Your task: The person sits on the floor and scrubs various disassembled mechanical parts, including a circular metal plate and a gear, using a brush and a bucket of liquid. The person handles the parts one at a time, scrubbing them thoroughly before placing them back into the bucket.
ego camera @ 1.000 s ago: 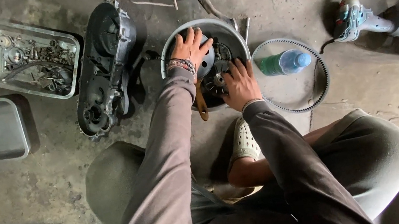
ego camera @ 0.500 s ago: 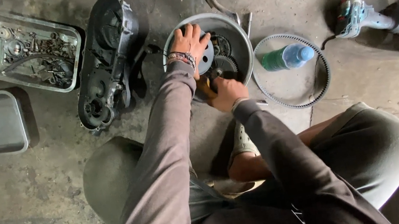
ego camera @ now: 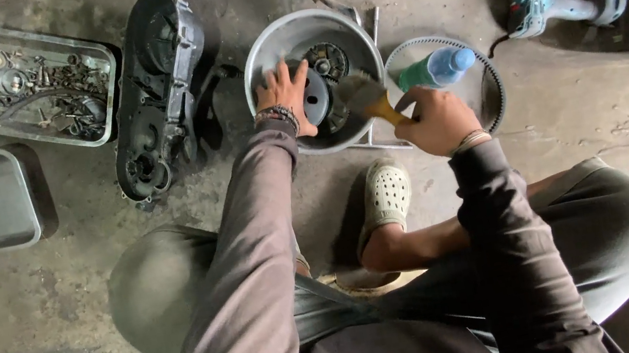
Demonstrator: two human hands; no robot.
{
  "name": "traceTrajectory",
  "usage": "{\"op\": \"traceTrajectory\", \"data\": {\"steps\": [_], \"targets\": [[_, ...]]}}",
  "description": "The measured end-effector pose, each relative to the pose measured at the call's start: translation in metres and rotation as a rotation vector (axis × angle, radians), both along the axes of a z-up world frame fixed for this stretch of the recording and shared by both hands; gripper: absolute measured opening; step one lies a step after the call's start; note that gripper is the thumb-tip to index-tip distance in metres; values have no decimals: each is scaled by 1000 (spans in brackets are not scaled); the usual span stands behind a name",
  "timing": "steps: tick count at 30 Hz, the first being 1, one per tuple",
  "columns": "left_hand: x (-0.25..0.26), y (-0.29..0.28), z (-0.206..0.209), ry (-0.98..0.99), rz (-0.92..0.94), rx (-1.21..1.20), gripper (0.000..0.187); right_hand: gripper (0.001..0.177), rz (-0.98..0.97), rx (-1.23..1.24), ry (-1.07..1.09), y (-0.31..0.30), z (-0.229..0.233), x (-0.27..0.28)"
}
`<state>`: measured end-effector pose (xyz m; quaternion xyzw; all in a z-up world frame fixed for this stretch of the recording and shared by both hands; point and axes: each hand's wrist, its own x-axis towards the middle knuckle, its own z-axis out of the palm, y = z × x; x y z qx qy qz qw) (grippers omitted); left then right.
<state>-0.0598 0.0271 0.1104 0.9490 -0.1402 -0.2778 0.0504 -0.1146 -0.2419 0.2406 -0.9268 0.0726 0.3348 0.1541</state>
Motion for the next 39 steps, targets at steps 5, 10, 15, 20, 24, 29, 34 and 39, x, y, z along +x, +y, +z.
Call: {"op": "traceTrajectory", "data": {"steps": [5,10,15,20,24,29,34,39], "targets": [[-22,-10,-14,-93,27,2,147,39,-161,53,-170,18,-19,-10],[-21,-17,-15,-42,90,-82,145,42,-218,75,-231,25,-39,-13],[-21,-6,-21,-111,34,-128,125,41,-263,148,-281,30,-35,-17],[-16,40,-1,-367,284,-146,105,38,-433,435,-338,40,-39,-27],[-20,82,-119,15,818,-192,93,45,-762,871,-250,30,-110,-39],[-39,81,-146,143,859,-293,65,50,-789,862,-251,45,-134,-45],[-61,66,-146,142,1005,-420,53,47,-653,578,-334,45,-145,-56],[-86,52,-86,176,1092,-553,47,40,-577,275,-345,63,-115,-72]]}}
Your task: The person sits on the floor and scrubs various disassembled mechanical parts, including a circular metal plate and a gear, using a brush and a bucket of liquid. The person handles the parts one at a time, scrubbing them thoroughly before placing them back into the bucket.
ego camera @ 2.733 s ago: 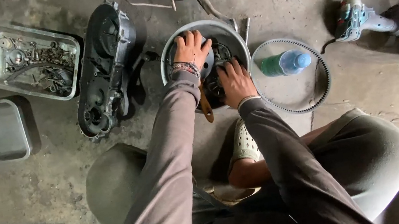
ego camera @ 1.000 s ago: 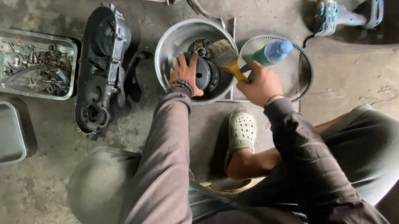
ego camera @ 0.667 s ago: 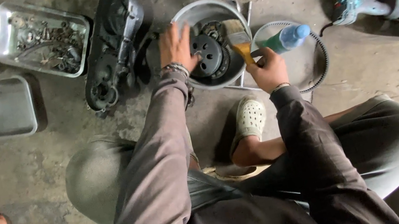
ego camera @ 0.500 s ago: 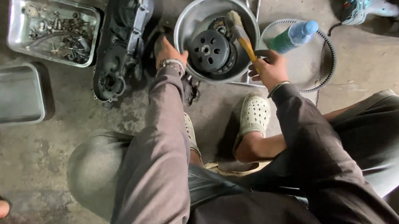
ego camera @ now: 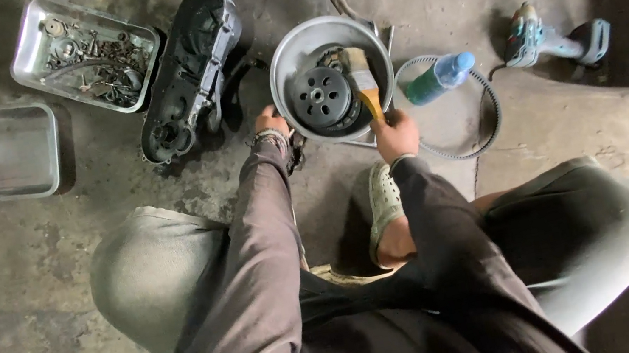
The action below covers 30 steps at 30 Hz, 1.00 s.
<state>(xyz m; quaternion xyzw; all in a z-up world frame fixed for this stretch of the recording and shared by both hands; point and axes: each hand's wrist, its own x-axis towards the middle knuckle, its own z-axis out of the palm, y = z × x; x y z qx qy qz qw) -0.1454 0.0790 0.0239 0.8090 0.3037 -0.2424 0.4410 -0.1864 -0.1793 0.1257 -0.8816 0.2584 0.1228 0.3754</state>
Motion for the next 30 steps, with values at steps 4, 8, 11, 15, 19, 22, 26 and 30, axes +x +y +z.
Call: {"op": "traceTrajectory", "data": {"steps": [4,8,11,15,19,22,26,30], "targets": [[-15,5,36,101,-174,182,55,42,47,-146,42,18,12,-13],[-25,-2,31,123,-376,333,46,40,109,-127,10,43,15,-19],[-14,-6,29,52,-489,485,27,38,179,-130,-20,56,15,-22],[-1,-10,26,143,-723,608,32,34,374,-135,-89,51,-6,-30],[-7,7,51,359,-1038,694,41,34,622,-204,-109,42,-18,-32],[-37,51,-18,292,-718,545,43,34,780,-217,-132,48,-21,-37],[-92,96,-51,127,-114,274,47,34,922,-255,-16,64,-40,-46],[-120,109,-44,109,190,101,48,37,938,-309,246,88,-65,-53]]}}
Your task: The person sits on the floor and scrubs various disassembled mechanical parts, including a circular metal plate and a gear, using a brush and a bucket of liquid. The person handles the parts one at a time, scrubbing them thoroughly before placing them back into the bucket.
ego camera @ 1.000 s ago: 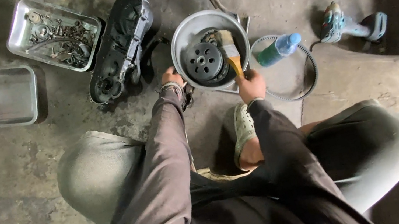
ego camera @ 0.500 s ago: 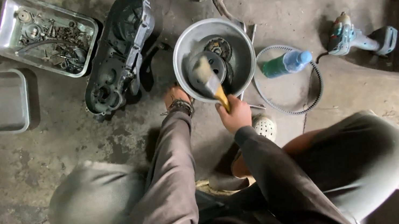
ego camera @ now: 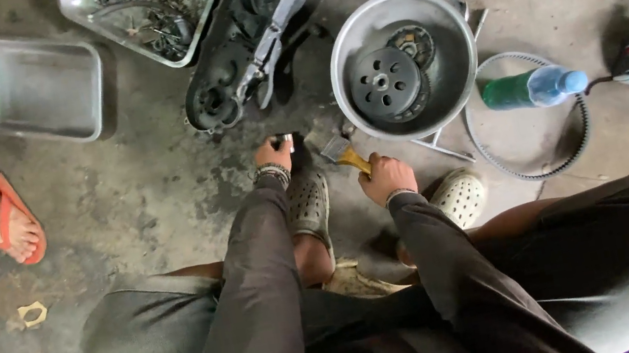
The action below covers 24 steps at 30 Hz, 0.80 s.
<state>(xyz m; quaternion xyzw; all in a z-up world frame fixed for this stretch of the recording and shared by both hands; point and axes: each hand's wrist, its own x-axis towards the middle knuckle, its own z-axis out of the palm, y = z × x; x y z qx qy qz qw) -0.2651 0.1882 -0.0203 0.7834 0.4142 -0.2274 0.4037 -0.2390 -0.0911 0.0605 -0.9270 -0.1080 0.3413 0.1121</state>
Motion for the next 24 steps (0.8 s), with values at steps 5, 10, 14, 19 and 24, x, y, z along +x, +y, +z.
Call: {"op": "traceTrajectory", "data": {"steps": [5,10,14,19,24], "targets": [[24,-14,24,-166,244,-89,23,49,22,-7,-55,10,-1,4],[85,-79,62,-287,303,-168,68,39,-76,133,-171,11,38,19],[121,-151,105,-492,-100,-87,30,61,-427,645,-362,4,89,46],[138,-208,108,-592,-474,-113,19,54,-730,514,-393,-50,45,78],[144,-214,117,-545,-453,-84,28,67,-926,715,-284,-102,20,84]]}}
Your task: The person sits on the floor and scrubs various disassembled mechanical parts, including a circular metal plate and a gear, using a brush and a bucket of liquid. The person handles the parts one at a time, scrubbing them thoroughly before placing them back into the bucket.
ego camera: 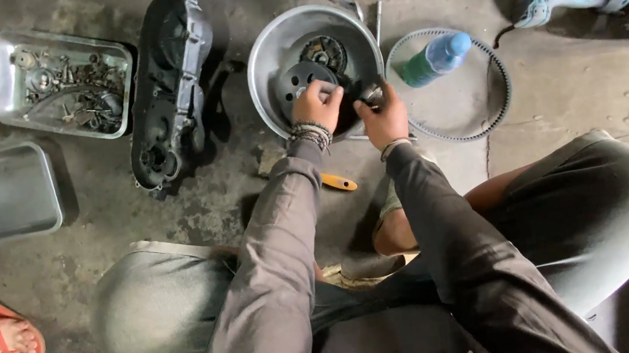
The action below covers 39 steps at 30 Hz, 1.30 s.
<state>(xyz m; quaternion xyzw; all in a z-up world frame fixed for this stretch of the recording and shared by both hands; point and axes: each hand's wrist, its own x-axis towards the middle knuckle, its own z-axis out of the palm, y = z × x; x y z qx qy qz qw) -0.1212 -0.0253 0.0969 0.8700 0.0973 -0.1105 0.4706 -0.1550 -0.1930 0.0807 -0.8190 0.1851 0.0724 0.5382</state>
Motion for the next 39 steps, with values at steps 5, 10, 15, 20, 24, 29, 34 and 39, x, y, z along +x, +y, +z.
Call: {"op": "traceTrajectory", "data": {"steps": [5,10,15,20,24,29,34,39], "targets": [[-10,1,-7,-51,-108,58,30,50,-234,164,-41,-20,-25,-7],[-28,-3,42,97,-478,230,42,20,-241,-436,216,-38,-96,-22],[-51,0,-15,-229,-745,693,22,50,139,-799,488,-18,-103,-18],[-51,7,-36,-467,-780,867,24,43,290,-880,477,-10,-87,-1],[-62,31,-31,-513,-808,916,17,39,246,-772,501,-13,-85,-4],[-64,37,-24,-497,-815,895,15,38,102,-548,470,-33,-84,-20],[-71,45,-37,-461,-856,969,12,29,-23,-259,351,-45,-83,-32],[-76,40,-52,-219,-827,873,15,29,-28,-43,305,-45,-46,-38]]}}
